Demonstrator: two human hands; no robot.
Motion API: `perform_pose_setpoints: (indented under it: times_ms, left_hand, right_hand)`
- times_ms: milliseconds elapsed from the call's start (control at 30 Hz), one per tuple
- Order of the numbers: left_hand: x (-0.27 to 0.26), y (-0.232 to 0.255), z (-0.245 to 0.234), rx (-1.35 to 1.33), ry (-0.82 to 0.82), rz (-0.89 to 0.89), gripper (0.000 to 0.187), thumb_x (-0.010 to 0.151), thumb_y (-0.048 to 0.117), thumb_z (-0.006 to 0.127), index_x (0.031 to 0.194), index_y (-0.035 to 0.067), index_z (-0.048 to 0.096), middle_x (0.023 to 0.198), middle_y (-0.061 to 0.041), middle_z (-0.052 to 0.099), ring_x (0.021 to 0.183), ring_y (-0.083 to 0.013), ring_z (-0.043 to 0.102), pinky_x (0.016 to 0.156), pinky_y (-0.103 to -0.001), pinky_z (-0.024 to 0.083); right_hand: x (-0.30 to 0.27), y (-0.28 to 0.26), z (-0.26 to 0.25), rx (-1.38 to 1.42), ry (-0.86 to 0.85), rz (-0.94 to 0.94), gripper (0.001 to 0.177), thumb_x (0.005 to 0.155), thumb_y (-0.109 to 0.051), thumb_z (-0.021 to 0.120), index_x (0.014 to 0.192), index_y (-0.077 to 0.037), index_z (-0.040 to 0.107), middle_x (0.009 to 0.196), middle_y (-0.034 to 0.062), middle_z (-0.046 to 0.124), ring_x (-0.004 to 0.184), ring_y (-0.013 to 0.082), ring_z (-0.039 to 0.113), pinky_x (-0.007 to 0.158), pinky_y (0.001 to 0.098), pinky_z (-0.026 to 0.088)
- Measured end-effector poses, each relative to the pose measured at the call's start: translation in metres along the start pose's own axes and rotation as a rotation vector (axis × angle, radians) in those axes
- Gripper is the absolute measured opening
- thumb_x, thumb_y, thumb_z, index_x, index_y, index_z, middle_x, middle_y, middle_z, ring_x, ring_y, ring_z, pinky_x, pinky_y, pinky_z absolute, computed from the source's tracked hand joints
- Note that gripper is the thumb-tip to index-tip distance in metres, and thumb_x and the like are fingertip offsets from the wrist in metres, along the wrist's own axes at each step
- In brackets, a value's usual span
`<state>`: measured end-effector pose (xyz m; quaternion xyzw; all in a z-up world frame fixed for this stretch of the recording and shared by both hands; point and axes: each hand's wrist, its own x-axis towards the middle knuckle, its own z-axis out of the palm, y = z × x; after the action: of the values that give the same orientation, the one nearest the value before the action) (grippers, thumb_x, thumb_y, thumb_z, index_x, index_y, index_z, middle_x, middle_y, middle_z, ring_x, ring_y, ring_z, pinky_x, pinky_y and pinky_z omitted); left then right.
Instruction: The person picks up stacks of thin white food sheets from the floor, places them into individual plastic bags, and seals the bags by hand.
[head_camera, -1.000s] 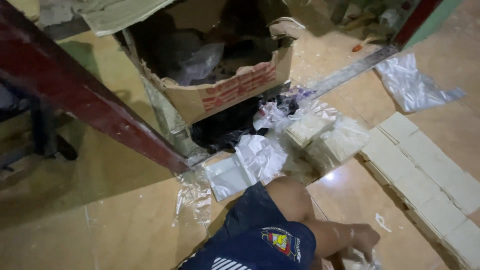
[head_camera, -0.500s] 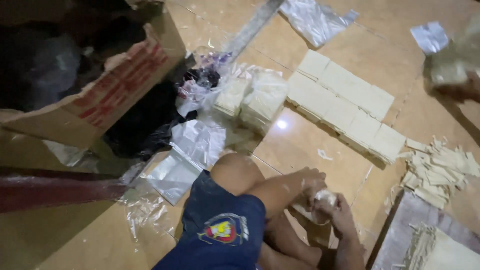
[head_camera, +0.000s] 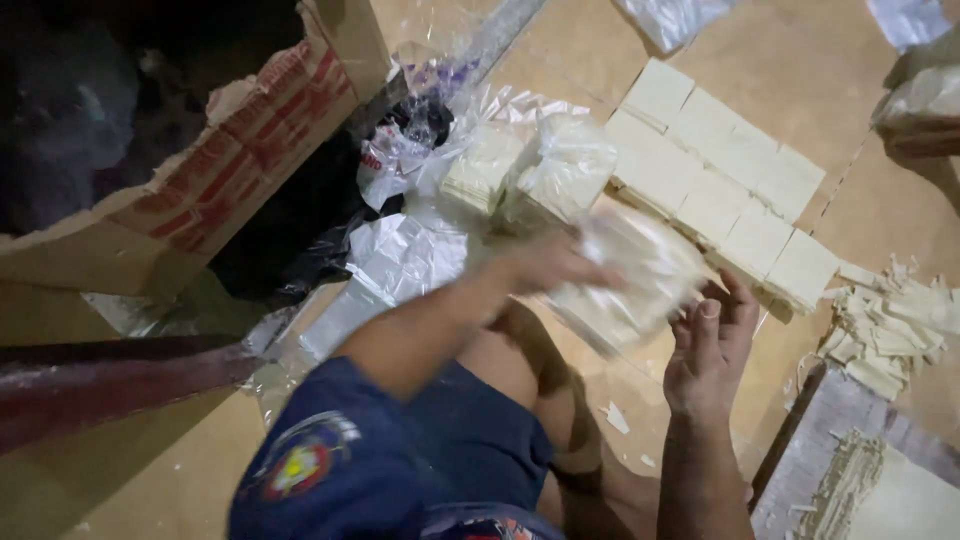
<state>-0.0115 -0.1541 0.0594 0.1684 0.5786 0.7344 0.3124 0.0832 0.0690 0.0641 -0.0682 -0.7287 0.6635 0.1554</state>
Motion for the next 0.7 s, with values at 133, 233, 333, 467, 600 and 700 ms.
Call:
perform_pose_setpoints:
  times_ms: [133, 233, 333, 467, 600, 700]
  left_hand:
    - [-0.037, -0.03, -0.123, -0.149, 0.407, -0.065, 0.03, 0.084, 0.018, 0.086, 0.109, 0.004, 0.075, 0.104, -0.009, 0.077, 0.094, -0.0184, 0.073, 0.088, -0.038, 0.06]
    - [-0.057, 0.004, -0.153, -0.034, 0.612, -0.032, 0.061, 0.083, 0.024, 0.09, 0.131, 0.002, 0.06, 0.116, -0.016, 0.073, 0.11, -0.0325, 0.072, 0.097, -0.05, 0.059]
    - [-0.024, -0.018, -0.205, 0.388, 0.666, -0.136, 0.084, 0.084, 0.028, 0.075, 0.158, 0.015, 0.037, 0.138, -0.017, 0.064, 0.114, -0.0254, 0.067, 0.098, -0.034, 0.052]
    - [0.027, -0.056, -0.237, 0.329, 0.683, -0.08, 0.079, 0.079, 0.04, 0.079, 0.135, -0.011, 0.054, 0.128, -0.026, 0.067, 0.114, -0.0327, 0.07, 0.1, -0.038, 0.056]
    - [0.059, -0.07, -0.239, 0.72, 0.648, -0.313, 0.067, 0.086, 0.039, 0.068, 0.141, 0.004, 0.053, 0.13, -0.017, 0.067, 0.103, -0.0298, 0.069, 0.09, -0.037, 0.055]
    - [0.053, -0.066, -0.225, 0.751, 0.638, -0.317, 0.054, 0.088, 0.033, 0.062, 0.137, 0.01, 0.058, 0.128, -0.015, 0.069, 0.114, -0.0355, 0.065, 0.097, -0.042, 0.051]
  right_hand:
    - [-0.013, 0.036, -0.012, 0.084, -0.011, 0.078, 0.047, 0.11, -0.024, 0.05, 0.15, -0.005, 0.034, 0.137, 0.0224, 0.049, 0.113, 0.0387, 0.064, 0.095, 0.0508, 0.056]
    - [-0.03, 0.07, -0.021, 0.069, 0.063, 0.224, 0.04, 0.112, -0.021, 0.05, 0.148, -0.006, 0.037, 0.13, 0.015, 0.051, 0.107, 0.0336, 0.067, 0.087, 0.0413, 0.058]
    - [-0.036, 0.057, -0.018, 0.008, 0.063, 0.473, 0.041, 0.108, -0.018, 0.045, 0.145, -0.002, 0.037, 0.131, 0.0172, 0.047, 0.107, 0.0287, 0.062, 0.089, 0.0388, 0.052]
    - [-0.04, 0.062, -0.031, -0.077, 0.066, 0.476, 0.044, 0.107, -0.018, 0.045, 0.146, 0.001, 0.037, 0.132, 0.0193, 0.049, 0.106, 0.0281, 0.062, 0.087, 0.0371, 0.052]
    - [-0.043, 0.074, -0.043, -0.15, 0.1, 0.506, 0.043, 0.107, -0.018, 0.046, 0.145, 0.001, 0.039, 0.131, 0.0188, 0.049, 0.105, 0.0263, 0.061, 0.087, 0.0369, 0.05]
    - [-0.05, 0.078, -0.044, -0.188, 0.103, 0.547, 0.044, 0.106, -0.019, 0.048, 0.145, 0.001, 0.039, 0.13, 0.0177, 0.048, 0.106, 0.0248, 0.061, 0.088, 0.0367, 0.049]
